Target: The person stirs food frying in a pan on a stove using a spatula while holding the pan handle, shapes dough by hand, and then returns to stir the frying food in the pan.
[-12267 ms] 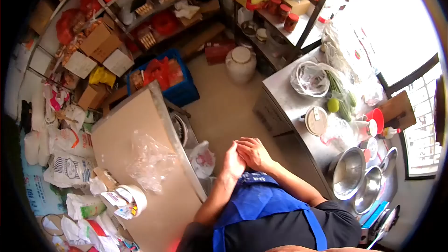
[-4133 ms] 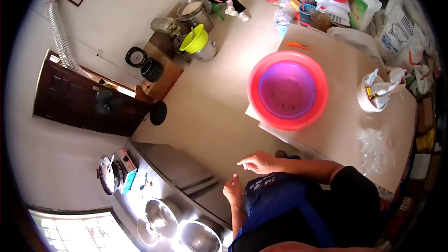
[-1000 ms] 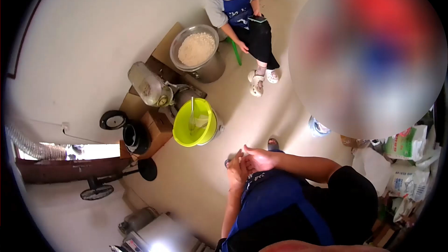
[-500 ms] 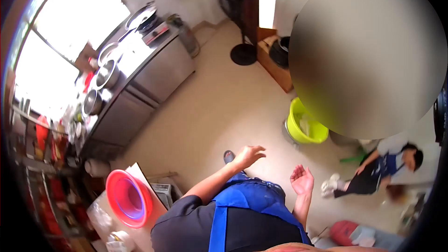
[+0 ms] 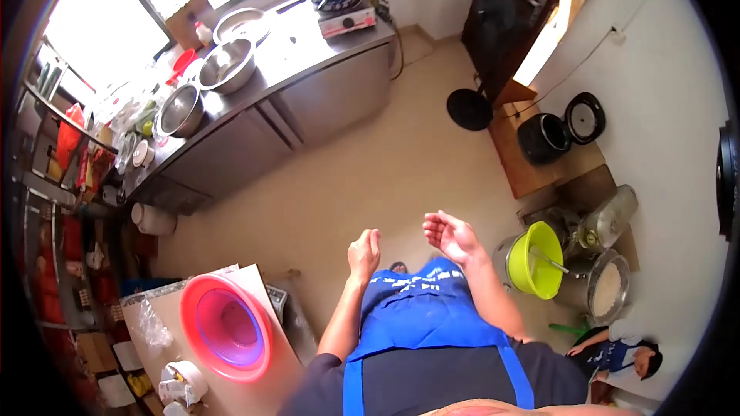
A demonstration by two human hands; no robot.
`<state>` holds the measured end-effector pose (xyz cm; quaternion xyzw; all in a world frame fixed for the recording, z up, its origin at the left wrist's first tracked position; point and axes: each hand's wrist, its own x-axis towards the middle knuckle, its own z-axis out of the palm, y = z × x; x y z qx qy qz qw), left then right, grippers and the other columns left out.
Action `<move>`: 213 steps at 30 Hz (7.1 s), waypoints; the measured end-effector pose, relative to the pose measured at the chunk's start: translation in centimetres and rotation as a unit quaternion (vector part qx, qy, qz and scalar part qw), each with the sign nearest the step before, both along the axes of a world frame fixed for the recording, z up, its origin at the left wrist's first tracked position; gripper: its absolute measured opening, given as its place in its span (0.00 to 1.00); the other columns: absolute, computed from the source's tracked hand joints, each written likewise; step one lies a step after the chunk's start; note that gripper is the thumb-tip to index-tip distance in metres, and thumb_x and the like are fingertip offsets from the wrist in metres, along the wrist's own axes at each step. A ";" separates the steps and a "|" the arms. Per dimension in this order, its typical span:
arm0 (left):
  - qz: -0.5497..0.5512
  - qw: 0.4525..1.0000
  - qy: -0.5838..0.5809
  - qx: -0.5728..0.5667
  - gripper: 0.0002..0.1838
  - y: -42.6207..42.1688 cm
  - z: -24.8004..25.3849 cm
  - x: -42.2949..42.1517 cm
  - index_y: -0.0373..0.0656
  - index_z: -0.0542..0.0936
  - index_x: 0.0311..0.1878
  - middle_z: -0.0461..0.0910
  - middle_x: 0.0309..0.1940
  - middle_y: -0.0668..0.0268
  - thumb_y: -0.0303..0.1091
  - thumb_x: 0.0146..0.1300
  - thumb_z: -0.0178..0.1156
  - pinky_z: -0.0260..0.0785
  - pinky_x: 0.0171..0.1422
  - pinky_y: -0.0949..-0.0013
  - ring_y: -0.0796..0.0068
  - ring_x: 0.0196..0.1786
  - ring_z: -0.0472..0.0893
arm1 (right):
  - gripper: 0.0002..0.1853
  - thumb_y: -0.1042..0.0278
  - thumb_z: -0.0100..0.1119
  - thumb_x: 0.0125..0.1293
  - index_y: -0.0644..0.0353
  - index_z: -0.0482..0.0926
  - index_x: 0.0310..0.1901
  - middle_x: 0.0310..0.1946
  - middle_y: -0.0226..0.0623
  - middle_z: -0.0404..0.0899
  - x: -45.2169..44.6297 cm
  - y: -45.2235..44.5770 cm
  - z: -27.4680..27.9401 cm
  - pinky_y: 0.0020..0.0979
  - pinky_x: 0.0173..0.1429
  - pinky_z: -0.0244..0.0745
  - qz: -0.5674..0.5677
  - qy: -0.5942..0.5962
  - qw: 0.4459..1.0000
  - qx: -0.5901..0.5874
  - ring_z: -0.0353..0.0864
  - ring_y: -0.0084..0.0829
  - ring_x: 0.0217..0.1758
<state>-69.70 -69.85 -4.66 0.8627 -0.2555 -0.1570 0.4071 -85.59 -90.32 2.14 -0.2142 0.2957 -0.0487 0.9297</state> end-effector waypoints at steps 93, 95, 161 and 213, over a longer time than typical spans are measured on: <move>0.581 0.633 0.509 -0.057 0.18 17.5 -22.7 40.2 0.43 0.78 0.31 0.64 0.15 0.72 0.42 0.77 0.52 0.57 0.20 0.69 0.76 0.16 0.65 | 0.10 0.66 0.50 0.79 0.63 0.76 0.43 0.20 0.19 0.62 73.6 -38.1 12.1 0.19 0.16 0.45 -0.093 0.156 0.932 -0.315 0.51 0.11 0.14; 0.590 0.621 0.511 -0.061 0.18 17.2 -22.1 40.6 0.44 0.78 0.31 0.64 0.15 0.73 0.43 0.77 0.51 0.57 0.20 0.69 0.77 0.16 0.64 | 0.11 0.66 0.50 0.79 0.65 0.78 0.45 0.20 0.19 0.62 73.0 -37.1 12.7 0.19 0.16 0.45 -0.085 0.171 0.912 -0.363 0.51 0.10 0.14; 0.318 0.863 0.321 -0.226 0.08 8.8 -10.1 51.5 0.40 0.81 0.45 0.74 0.21 0.72 0.36 0.75 0.61 0.65 0.20 0.78 0.82 0.21 0.75 | 0.17 0.69 0.58 0.74 0.61 0.83 0.60 0.20 0.24 0.67 70.2 -41.7 29.2 0.28 0.19 0.52 0.198 0.312 0.502 -0.781 0.59 0.17 0.18; 0.015 0.982 -0.184 -0.043 0.18 -33.9 13.1 75.7 0.47 0.84 0.44 0.87 0.33 0.50 0.52 0.64 0.64 0.78 0.47 0.47 0.44 0.39 0.87 | 0.14 0.65 0.52 0.69 0.49 0.86 0.50 0.47 0.46 0.86 79.8 -33.5 9.0 0.47 0.59 0.78 0.011 0.395 0.466 -0.792 0.84 0.49 0.55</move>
